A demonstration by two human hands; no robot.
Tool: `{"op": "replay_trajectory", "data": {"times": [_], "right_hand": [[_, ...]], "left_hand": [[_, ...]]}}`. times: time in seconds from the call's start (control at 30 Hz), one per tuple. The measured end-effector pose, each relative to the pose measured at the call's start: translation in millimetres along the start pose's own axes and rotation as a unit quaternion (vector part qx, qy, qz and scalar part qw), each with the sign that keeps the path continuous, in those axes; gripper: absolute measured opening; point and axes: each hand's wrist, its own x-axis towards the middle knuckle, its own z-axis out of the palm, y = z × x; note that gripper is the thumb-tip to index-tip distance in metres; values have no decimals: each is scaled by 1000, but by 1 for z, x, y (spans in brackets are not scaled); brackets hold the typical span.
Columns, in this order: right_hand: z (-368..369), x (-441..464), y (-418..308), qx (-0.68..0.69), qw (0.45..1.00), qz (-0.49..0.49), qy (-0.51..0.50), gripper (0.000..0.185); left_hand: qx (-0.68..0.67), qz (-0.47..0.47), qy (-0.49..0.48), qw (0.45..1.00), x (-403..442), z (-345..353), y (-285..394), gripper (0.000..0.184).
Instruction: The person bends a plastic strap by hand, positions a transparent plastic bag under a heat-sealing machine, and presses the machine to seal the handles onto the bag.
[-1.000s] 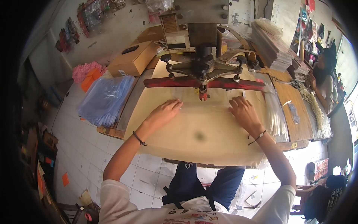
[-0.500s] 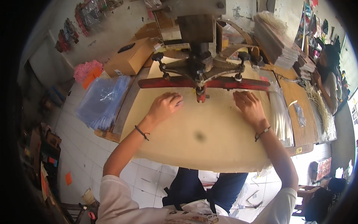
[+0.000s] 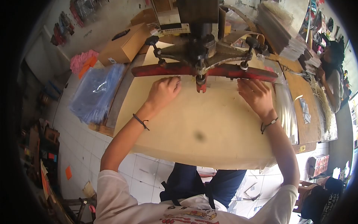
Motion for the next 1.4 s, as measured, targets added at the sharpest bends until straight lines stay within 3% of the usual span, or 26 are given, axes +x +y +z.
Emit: {"op": "replay_trajectory", "data": {"times": [0.17,0.37,0.73,0.83,0.93,1.17,1.2,1.4], "right_hand": [[-1,-4,3,4,1000,-19,18,33],[8,-2,-1,-26,1000,8,11,21],[12,-6,-2,-38,999,3,-15,20],[16,-7,-1,-40,999,14,-21,19],[12,-6,-2,-40,998,23,-38,16],[12,-7,-1,-23,999,12,-48,14],[11,-9,-2,-20,997,29,-65,14],[18,-15,1,-30,995,52,-86,17]], "left_hand": [[-24,31,62,997,5,-3,2,9],[-21,27,75,997,5,3,-1,18],[75,93,64,991,6,6,-4,19],[96,66,16,993,5,9,-2,17],[1,60,-29,998,4,8,-1,14],[18,29,-41,999,5,10,3,20],[14,1,-84,996,8,3,8,22],[-142,0,-97,985,9,14,-4,31]]}}
